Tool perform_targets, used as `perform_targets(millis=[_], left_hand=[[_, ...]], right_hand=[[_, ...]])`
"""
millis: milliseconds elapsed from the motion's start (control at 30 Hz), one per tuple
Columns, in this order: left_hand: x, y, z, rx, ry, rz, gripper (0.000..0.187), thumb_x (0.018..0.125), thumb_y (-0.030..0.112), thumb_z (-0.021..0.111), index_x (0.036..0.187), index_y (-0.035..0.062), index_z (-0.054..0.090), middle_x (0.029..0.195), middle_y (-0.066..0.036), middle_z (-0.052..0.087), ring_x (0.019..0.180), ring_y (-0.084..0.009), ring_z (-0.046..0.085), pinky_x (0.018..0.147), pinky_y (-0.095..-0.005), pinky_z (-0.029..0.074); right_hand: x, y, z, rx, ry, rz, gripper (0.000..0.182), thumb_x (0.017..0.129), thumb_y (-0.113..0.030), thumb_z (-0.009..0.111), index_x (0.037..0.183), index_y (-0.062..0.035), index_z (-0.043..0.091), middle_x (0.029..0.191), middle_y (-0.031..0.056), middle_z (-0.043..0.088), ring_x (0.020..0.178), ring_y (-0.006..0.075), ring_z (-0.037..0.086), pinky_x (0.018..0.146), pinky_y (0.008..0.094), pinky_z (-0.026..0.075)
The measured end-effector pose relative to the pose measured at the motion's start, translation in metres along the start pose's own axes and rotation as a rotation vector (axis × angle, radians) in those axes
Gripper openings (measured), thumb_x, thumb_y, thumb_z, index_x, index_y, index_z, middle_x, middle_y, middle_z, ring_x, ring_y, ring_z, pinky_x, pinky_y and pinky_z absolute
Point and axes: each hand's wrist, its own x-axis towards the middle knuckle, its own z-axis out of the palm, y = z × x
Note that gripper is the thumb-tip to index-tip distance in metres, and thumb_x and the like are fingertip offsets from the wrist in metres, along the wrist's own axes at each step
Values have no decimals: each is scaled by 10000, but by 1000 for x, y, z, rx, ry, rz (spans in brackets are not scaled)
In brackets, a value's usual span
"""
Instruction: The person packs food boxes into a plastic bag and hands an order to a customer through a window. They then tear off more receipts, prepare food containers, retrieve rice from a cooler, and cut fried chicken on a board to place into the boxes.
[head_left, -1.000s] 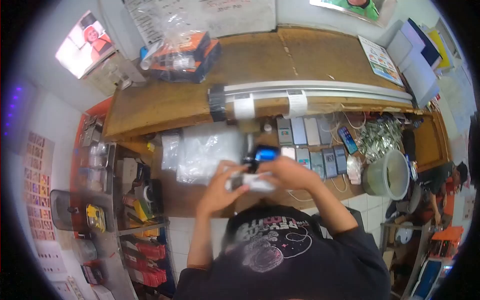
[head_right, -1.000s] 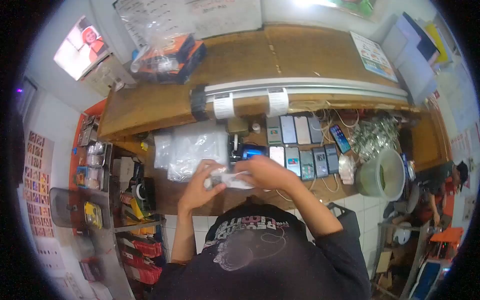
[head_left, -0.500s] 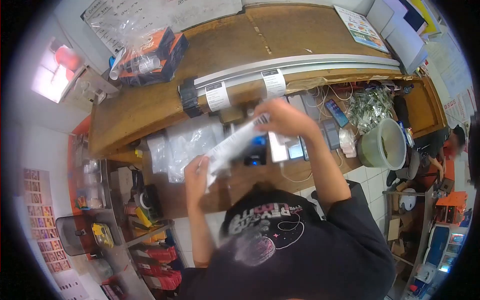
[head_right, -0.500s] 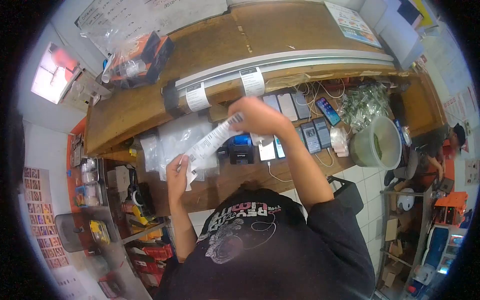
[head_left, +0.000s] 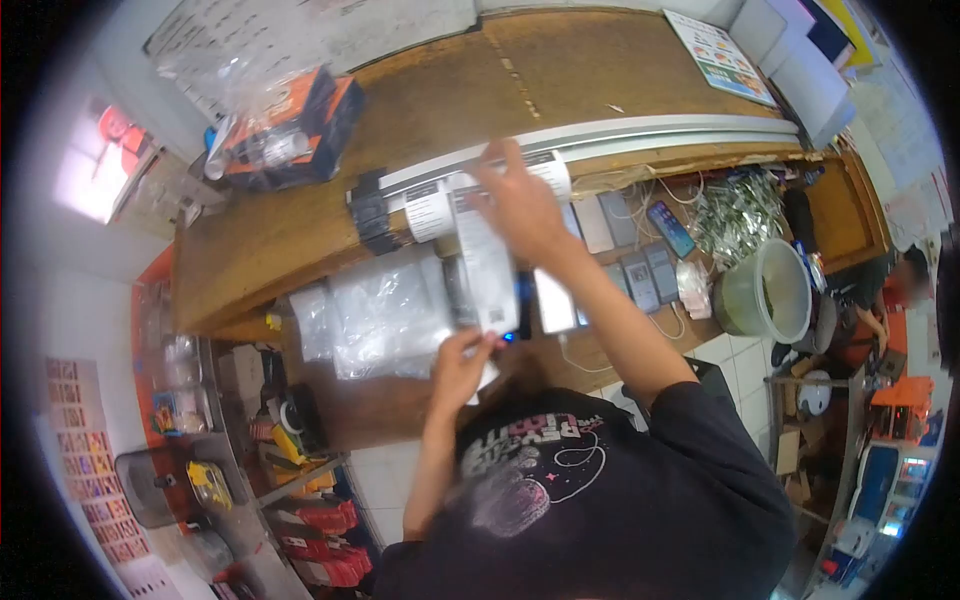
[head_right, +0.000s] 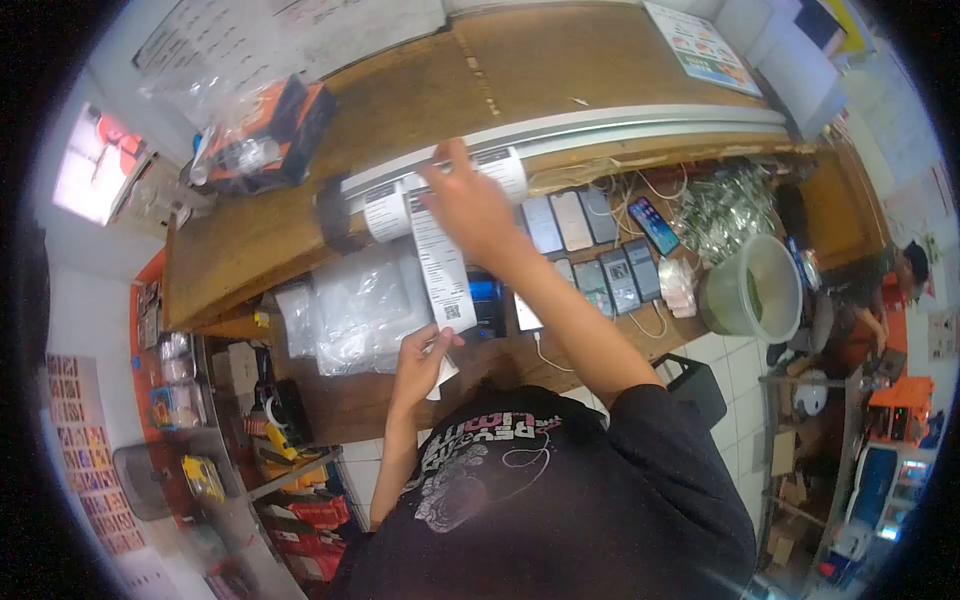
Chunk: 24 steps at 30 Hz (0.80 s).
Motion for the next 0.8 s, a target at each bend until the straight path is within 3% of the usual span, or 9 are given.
perform_targets(millis=[133,233,367,467,567,633,667,767,800], left_hand=[[2,11,-1,-60,-72,-29,292,1000,257,567,938,2,695,818,-6,666,681,-44,512,579,-229,408],[-1,21,-5,-99,-145,-107,288,1005,248,557,946,7,702,812,-10,664,679,-49,513,590,-237,414],[-4,27,-11,-15,-217,-68,325,997,249,568,1226,22,611,889,-42,664,854,-114,581,837,-301,460],[-11,38,-19,97,-213,-160,488,977,260,601,1394,48,463,1006,-67,644,937,-140,588,921,-335,441],[-16,47,-28,95,-139,-186,573,932,176,642,1431,74,382,1070,-71,593,934,-154,591,937,-357,437],[-24,38,-37,94,-58,-92,550,896,101,643,1386,73,394,1074,-65,562,927,-152,592,903,-346,457],[-28,31,-41,97,5,-2,538,861,26,645,1341,73,406,1078,-59,530,920,-151,593,869,-334,476],[-38,5,-54,96,90,-8,493,783,-103,617,1197,73,416,1066,-52,483,906,-135,587,763,-289,504],[-39,18,-53,-75,71,-156,470,758,-134,652,1110,71,417,1066,-55,473,884,-113,579,689,-249,507]], right_hand=[[-11,0,14,-155,114,-108,250,803,-66,620,1045,-6,610,1138,192,534,658,338,675,561,387,560],[-19,-6,14,-199,-2,-115,213,786,-36,574,988,33,584,1130,210,550,619,317,670,545,378,558],[-22,-9,17,-155,48,-93,214,804,-57,553,992,45,552,1153,230,539,608,314,666,531,375,549],[-22,-9,14,-100,62,46,288,817,-30,518,1102,3,546,1241,215,505,632,346,657,572,417,544],[-25,-4,-8,-70,180,102,296,817,-38,561,1099,51,563,1141,278,538,760,391,664,661,436,553],[-36,3,-33,180,383,199,172,875,-93,575,1003,21,585,1064,252,572,923,425,621,791,479,500],[-45,25,-36,204,411,238,159,876,-126,622,948,11,587,1002,222,596,907,393,604,792,445,477],[-58,55,-44,117,316,328,188,870,-144,668,936,27,626,915,170,628,870,320,620,748,404,487],[-62,64,-38,330,199,336,200,871,-148,680,936,37,645,921,157,641,877,274,626,722,379,490]])
